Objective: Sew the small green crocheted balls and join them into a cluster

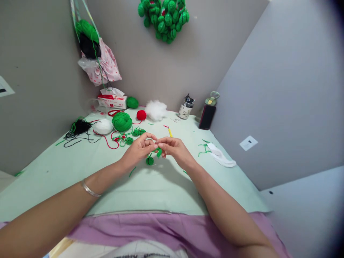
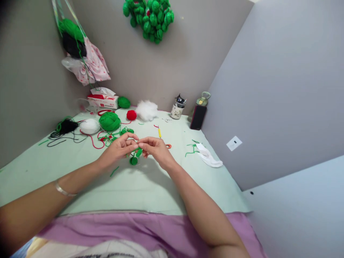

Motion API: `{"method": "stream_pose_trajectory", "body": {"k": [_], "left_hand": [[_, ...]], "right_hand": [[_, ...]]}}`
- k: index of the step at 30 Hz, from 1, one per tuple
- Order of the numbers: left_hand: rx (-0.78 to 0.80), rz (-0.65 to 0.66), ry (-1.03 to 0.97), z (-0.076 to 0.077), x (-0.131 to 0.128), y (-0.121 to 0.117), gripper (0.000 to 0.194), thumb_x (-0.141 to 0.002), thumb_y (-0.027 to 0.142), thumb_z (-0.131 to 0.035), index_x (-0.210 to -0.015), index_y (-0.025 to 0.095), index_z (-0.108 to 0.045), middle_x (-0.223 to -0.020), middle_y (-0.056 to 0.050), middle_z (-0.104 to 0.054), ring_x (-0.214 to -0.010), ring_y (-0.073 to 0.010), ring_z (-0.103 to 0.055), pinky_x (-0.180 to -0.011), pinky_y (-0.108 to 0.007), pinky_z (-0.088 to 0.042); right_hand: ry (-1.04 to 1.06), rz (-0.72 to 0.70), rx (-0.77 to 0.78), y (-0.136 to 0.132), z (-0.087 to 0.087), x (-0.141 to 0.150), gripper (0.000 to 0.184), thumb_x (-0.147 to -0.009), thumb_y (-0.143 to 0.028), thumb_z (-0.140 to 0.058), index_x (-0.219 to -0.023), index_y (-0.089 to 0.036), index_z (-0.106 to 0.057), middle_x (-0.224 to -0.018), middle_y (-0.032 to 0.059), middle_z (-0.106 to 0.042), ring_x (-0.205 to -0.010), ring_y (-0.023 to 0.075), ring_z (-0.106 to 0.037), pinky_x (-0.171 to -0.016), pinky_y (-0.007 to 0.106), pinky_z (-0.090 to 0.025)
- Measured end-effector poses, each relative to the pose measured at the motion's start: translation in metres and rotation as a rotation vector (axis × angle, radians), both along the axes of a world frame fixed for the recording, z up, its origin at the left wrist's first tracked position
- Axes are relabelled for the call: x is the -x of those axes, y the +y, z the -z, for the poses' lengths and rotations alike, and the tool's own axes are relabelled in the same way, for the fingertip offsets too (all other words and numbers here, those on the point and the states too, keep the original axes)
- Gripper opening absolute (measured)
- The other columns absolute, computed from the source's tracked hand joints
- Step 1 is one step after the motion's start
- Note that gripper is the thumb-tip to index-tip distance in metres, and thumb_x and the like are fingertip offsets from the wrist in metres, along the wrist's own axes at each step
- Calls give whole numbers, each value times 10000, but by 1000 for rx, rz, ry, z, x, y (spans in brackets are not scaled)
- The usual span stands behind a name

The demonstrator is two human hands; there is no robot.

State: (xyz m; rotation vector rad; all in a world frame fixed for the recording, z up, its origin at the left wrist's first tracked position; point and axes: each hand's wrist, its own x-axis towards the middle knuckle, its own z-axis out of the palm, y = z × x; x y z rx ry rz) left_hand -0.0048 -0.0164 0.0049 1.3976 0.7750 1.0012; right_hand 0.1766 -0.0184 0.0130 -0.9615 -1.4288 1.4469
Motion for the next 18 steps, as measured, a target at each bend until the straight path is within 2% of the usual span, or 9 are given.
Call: {"method": "stream_pose_trajectory", "body": {"k": [3, 8, 11, 14, 18], "left_hand": [[42, -4, 17, 1, -1, 1, 367, -780, 438, -716, -962, 208, -497, -671, 52, -576, -504, -74, -405, -468, -206, -255], [51, 29, 24, 2, 0, 2, 372, -795, 468, -707, -932, 203, -486, -698, 40, -580, -521, -68, -381, -483, -207, -232], [59, 95, 44, 2, 1, 1, 336, -830, 488, -668, -882, 188, -528, -719, 26, -550, -545, -74, -357, -491, -219, -205], [54, 118, 72, 5, 1, 3, 351, -868, 518, -612, -817, 172, -584, -675, 33, -447, -539, -79, -293, -498, -245, -170], [56, 110, 114, 9, 1, 5, 317, -829, 496, -664, -868, 181, -669, -625, 45, -377, -524, -86, -238, -508, -268, -136]], "right_hand": [[-14, 8, 18, 0, -1, -1, 299, -684, -401, -823, -809, -153, -712, -658, -21, -638, -528, 72, -526, -554, 226, -443], [-45, -31, -8, -2, -3, -2, 301, -706, -412, -805, -826, -153, -710, -680, -9, -647, -567, 90, -554, -586, 242, -467], [-43, -4, -53, -1, -3, -3, 294, -696, -412, -815, -764, -149, -701, -652, -9, -630, -565, 88, -518, -572, 238, -436], [-23, 73, -101, 0, -3, -3, 296, -688, -415, -819, -695, -153, -681, -592, -26, -578, -545, 81, -469, -550, 233, -393], [-14, 102, -119, -3, -4, 1, 275, -694, -403, -813, -689, -160, -684, -612, -20, -590, -556, 82, -458, -549, 235, -376]]}}
